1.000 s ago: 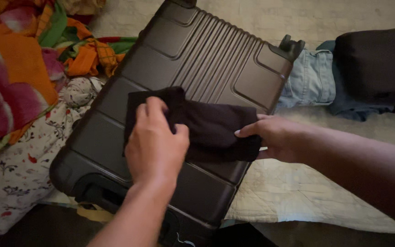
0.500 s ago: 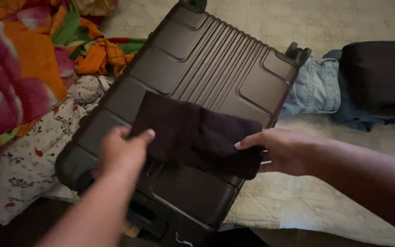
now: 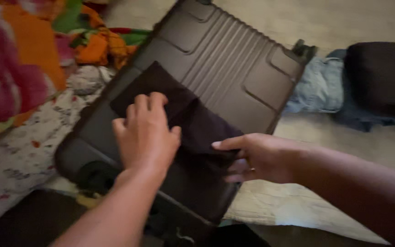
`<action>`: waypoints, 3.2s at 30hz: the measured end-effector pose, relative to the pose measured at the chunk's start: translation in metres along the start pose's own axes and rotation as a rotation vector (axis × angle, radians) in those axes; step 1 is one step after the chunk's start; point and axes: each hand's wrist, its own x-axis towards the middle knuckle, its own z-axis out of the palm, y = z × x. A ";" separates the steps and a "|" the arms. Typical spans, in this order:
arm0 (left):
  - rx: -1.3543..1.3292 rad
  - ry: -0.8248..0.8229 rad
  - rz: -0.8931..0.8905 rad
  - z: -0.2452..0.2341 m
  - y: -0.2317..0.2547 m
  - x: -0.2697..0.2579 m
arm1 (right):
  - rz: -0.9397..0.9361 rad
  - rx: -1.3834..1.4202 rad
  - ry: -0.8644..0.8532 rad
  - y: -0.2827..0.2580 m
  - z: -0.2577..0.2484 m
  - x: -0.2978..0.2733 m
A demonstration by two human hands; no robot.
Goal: The person folds a black top by laying it flat on a suitcase and bringing the sides and bottom inward, then places the folded top onto a pile of other folded clothes.
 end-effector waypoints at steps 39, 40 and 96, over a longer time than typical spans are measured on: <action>-0.846 -0.363 -0.299 -0.022 -0.041 -0.017 | -0.925 -0.515 0.014 -0.040 0.024 -0.014; -0.845 -0.363 -0.303 -0.021 -0.043 -0.016 | -0.830 -0.457 -0.050 -0.041 0.029 -0.015; -0.598 -0.131 -0.120 0.019 -0.082 0.077 | -1.475 -0.850 0.592 -0.056 0.102 -0.009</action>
